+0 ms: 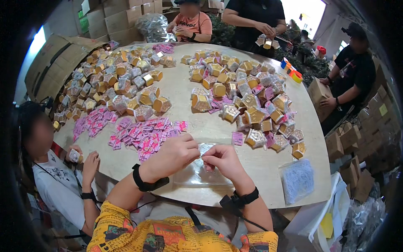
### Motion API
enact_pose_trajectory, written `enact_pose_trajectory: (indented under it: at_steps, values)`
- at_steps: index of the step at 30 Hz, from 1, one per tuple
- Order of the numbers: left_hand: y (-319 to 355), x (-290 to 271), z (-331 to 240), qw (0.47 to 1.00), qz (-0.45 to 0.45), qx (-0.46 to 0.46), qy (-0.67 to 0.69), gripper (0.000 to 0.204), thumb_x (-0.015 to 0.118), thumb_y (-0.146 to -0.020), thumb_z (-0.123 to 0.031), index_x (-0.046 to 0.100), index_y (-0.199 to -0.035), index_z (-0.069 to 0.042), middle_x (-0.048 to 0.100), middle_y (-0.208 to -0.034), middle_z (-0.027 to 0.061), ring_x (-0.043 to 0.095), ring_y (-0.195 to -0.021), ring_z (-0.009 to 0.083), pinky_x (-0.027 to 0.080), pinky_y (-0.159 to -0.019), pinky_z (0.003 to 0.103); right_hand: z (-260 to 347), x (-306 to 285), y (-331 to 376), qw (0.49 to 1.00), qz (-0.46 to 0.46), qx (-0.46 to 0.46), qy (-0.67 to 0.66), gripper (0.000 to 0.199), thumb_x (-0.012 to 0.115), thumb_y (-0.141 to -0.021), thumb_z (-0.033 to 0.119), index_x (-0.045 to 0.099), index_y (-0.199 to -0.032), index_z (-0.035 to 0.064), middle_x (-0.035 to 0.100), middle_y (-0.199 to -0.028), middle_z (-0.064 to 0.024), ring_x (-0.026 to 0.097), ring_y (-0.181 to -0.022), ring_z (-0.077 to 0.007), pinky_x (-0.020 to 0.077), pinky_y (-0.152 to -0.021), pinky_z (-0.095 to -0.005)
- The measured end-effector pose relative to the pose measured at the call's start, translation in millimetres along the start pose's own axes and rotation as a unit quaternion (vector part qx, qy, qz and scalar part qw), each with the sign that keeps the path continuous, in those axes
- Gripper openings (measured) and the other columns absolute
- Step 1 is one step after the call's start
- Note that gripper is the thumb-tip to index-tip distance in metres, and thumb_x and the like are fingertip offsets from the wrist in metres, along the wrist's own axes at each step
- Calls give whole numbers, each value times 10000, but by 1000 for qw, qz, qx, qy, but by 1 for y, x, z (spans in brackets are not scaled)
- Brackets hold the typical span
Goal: The person sits at a table and repeatedly picks up small, pre-wrapped yellow items and pink labels. They place the items into clear plastic bags along with the labels and then set the filled bags on the table. The task involves repetitive manual assembly of small packages.
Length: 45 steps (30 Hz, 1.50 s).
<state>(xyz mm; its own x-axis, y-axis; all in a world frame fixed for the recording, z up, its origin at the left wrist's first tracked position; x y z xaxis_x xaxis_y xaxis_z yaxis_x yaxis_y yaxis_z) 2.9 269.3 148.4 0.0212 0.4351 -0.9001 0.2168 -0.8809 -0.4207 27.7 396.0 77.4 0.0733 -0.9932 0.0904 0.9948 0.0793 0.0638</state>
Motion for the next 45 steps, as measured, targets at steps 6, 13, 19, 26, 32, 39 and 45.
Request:
enact_pose_trajectory:
  at_steps: [6,13,19,26,32,39,45]
  values:
    - [10,28,36,942,-25,-187,276,87,663,-749,-97,680,-796,-25,626,-701,54,607,-670,179,488,-605,310,41,24,14,861,-96,-259,427,131,639,-772,-3,629,-902,-14,594,-748,-97,606,-639,-215,491,-557,-318]
    - [14,68,57,769,66,-311,554,177,642,-807,-132,692,-824,37,676,-724,81,597,-617,87,489,-584,261,51,44,21,716,-90,-374,583,205,640,-705,-14,614,-906,16,553,-754,-112,576,-674,-289,477,-591,-378]
    - [-19,48,103,932,52,-286,217,237,668,-792,-220,695,-872,2,672,-833,145,652,-764,246,522,-723,352,57,22,17,719,-148,-367,571,181,626,-670,-24,586,-843,11,520,-728,-110,547,-628,-275,458,-551,-367]
    - [39,51,258,838,-99,-510,-168,473,716,-735,-246,573,-1138,-45,573,-1085,188,548,-1039,405,477,-863,485,61,1,33,777,-177,-334,504,181,628,-661,-61,590,-823,9,523,-689,-122,558,-605,-289,438,-531,-372]
    - [38,28,254,818,-211,-525,105,416,665,-753,-215,556,-1100,-14,590,-1080,192,601,-988,337,511,-786,453,69,-7,34,807,-197,-309,463,119,633,-722,-43,612,-832,-2,545,-684,-123,560,-591,-287,443,-541,-354]
    - [47,35,179,432,-327,-409,735,219,508,-934,-198,593,-1051,-33,664,-969,111,666,-870,230,550,-802,384,91,16,5,844,-160,-332,388,52,622,-762,6,617,-812,-6,564,-689,-134,569,-606,-287,446,-549,-351]
    - [62,64,147,378,-295,-463,746,228,488,-945,-256,591,-1015,-64,664,-956,89,663,-861,246,558,-726,433,79,45,-34,848,-104,-352,382,68,609,-761,44,617,-811,-3,568,-714,-153,577,-665,-326,462,-601,-395]
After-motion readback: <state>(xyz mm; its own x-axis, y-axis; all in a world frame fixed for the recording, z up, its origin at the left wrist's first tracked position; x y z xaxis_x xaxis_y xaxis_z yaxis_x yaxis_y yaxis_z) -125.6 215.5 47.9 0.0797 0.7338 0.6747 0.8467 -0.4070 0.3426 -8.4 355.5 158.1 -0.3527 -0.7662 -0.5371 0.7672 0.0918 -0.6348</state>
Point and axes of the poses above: each hand's wrist, its own y-axis away from the middle knuckle, its own x-axis out of the palm, z = x × y, the point moved 7 cm from there along -y, towards the middle knuckle
